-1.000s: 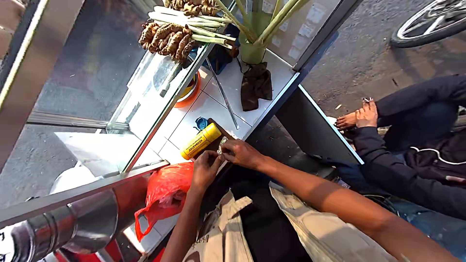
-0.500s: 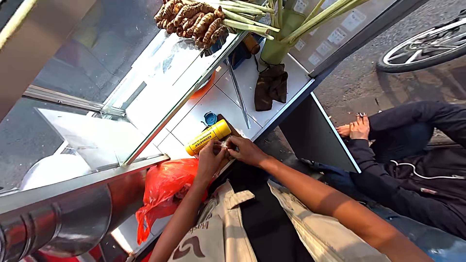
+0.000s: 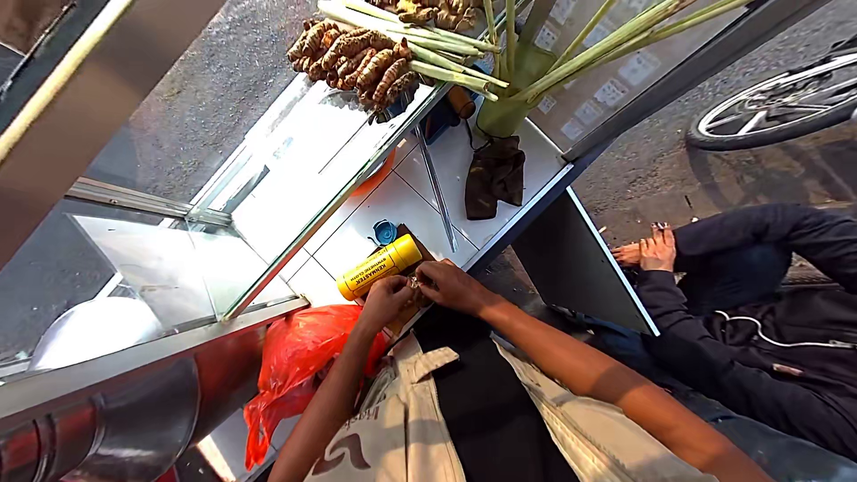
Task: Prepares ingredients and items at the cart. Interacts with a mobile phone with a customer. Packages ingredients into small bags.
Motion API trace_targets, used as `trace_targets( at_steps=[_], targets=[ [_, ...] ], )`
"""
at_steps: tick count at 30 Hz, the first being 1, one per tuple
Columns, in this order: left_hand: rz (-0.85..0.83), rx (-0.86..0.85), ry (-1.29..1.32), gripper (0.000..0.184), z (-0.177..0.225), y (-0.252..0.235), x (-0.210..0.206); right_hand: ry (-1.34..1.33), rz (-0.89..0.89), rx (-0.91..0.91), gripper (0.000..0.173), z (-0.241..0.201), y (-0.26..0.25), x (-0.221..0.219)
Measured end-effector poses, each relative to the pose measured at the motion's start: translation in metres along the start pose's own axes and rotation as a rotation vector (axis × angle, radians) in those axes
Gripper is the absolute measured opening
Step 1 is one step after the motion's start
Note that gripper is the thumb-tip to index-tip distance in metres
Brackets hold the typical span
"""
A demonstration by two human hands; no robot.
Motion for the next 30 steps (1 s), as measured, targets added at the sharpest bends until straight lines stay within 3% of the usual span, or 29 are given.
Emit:
trace_targets(
  at_steps=[4,10,25,30],
  targets=[
    [-0.021,0.113,0.44,0.017,-0.002,0.0,-0.008,-0.039,0.064,0.023,0.02,0.005,0.003,0.001],
    [0.002,0.133,0.577,0.014,0.001,-0.001,-0.022,-0.039,0.1,0.04,0.023,0.014,0.014,0.002],
    [0.242,-0.061,0.039,0.005,0.011,0.0,-0.022,0.134,0.216,0.162,0.022,0.011,0.022,-0.005],
    [0.254,-0.071,0.001,0.007,0.002,0.002,-0.028,0.238,0.221,0.177,0.025,0.01,0.027,-0.015]
  ],
)
Point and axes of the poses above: each hand's wrist, its own y-axis away from the middle knuckle, its own x-axis out of the back of the hand, z = x × y, the point moved 2 cm from there along -y, towards the middle knuckle, and after that the axes turned 6 degrees about -y, right-handed, at the moved point
